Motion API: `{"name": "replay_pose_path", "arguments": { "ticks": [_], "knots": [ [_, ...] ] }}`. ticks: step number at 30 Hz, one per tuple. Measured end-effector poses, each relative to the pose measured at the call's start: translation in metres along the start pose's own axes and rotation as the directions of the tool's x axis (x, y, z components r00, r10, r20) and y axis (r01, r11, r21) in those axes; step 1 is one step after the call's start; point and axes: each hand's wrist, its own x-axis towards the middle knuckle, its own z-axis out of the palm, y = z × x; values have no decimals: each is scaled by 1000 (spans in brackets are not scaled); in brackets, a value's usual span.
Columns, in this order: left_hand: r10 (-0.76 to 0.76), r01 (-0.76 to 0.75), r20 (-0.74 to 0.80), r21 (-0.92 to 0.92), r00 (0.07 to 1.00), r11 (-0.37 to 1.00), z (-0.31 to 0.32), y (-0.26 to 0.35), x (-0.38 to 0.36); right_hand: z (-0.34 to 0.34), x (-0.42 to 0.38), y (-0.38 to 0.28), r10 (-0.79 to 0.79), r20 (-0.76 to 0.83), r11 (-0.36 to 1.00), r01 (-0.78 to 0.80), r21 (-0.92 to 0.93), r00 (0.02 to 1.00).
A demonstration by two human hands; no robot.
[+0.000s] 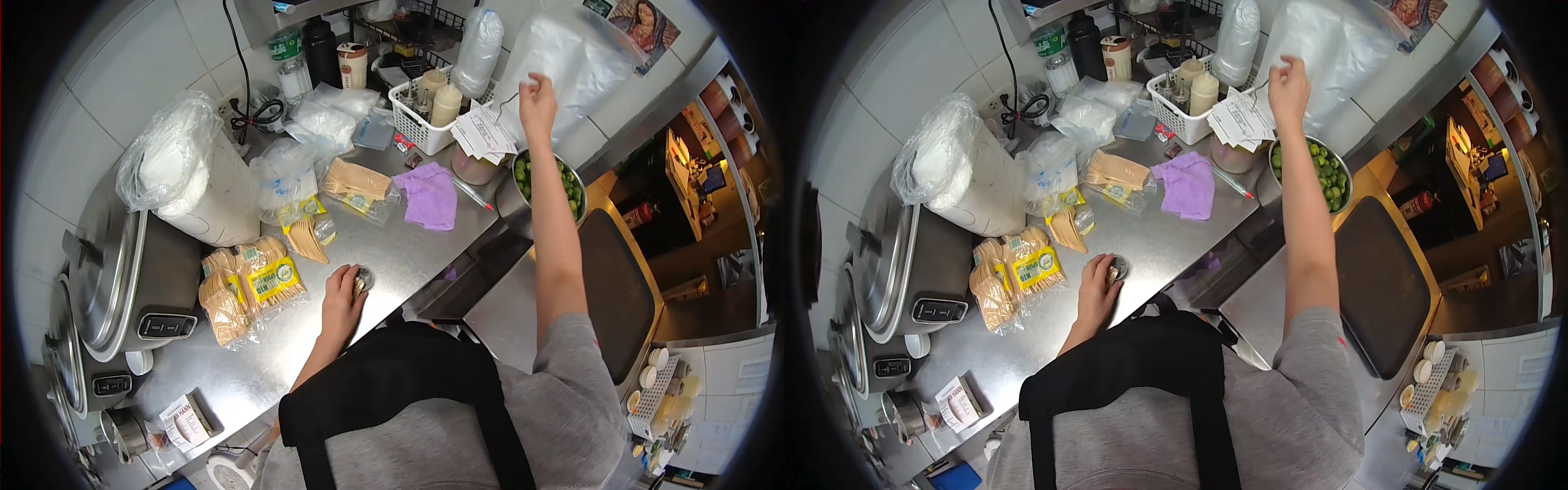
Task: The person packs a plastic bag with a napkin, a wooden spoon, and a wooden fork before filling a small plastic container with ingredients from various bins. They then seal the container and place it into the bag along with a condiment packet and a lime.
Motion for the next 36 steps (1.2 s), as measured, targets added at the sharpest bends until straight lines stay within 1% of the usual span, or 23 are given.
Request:
{"name": "replay_pose_path", "arguments": {
  "ticks": [2, 3, 4, 6, 10, 13, 17, 19, 21, 22, 23, 24, 25, 26, 27, 28, 29, 30, 31, 32, 33, 34, 36],
  "knots": [
    [23, -23, 7, 9, 1000, 1000, 5, 3, 15, 13, 42, -13, -178, 52, 984, 179, -7, 983],
    [47, -47, 23, 19, 999, 999, 7, 4, 20, 24, 60, -13, -187, 51, 982, 187, 0, 981],
    [48, -48, 62, 1, 997, 999, 8, 3, 25, 36, 81, -13, -198, 94, 967, 210, -146, 976],
    [38, -38, 29, 0, 999, 999, 4, 10, 31, 53, 108, -15, -168, 177, 906, 223, -360, 970],
    [-33, 33, -48, 8, 998, 999, -10, 8, 32, 83, 138, 0, -98, 251, 813, 223, -538, 963],
    [-103, 104, -130, 0, 986, 995, -27, 2, 26, 98, 164, 9, -126, 298, 799, 275, -535, 946],
    [-228, 210, -220, -101, 949, 972, -40, -8, 13, 86, 212, -6, -102, 243, 827, 218, -518, 965],
    [-281, 248, -250, -156, 927, 956, -42, -12, 9, 74, 221, -22, -207, 70, 882, 217, -418, 976],
    [-301, 268, -238, -163, 923, 950, -49, -5, 11, 65, 221, -48, -379, -286, 914, 307, -266, 880],
    [-335, 278, -222, -251, 916, 927, -53, -1, 14, 59, 215, -68, -317, -336, 934, 354, 53, 887],
    [-368, 288, -207, -335, 906, 897, -56, 3, 18, 49, 200, -94, -240, -363, 851, 375, 367, 900],
    [-354, 253, -212, -392, 911, 885, -60, 7, 23, 10, 151, -135, -357, -86, 716, 332, 614, 930],
    [-364, 260, -221, -390, 905, 883, -66, 14, 29, -17, 104, -174, -514, 157, 557, 189, 809, 843],
    [-320, 169, -213, -523, 923, 835, -73, 23, 37, 31, 76, -164, -493, -250, 639, 542, 546, 833],
    [-272, 73, -218, -642, 937, 763, -80, 30, 43, 29, 22, -178, -578, -189, 630, 580, 516, 794],
    [-284, 74, -233, -637, 930, 767, -87, 35, 49, 29, -28, -185, -705, -127, 569, 664, 486, 697],
    [-219, -26, -212, -771, 952, 636, -95, 40, 55, 24, -72, -193, -905, -68, 367, 853, 372, 419],
    [-149, -117, -211, -872, 966, 475, -99, 42, 57, 36, -121, -181, -943, 94, 324, 819, 474, 319],
    [-166, -127, -234, -865, 958, 486, -99, 41, 58, 45, -164, -177, -944, 17, 258, 703, 662, 330],
    [-218, -165, -284, -881, 934, 443, -96, 36, 58, 44, -201, -177, -927, 157, 344, 604, 719, 341],
    [-269, -206, -329, -893, 905, 400, -93, 29, 54, 44, -226, -180, -932, 189, 336, 537, 774, 311],
    [-455, -69, -244, -927, 856, 368, -91, 18, 46, 44, -243, -182, -935, 221, 331, 466, 821, 276],
    [-484, -52, -278, -902, 830, 429, -90, 2, 28, 43, -258, -173, -925, 242, 344, 378, 859, 293]
  ]
}}
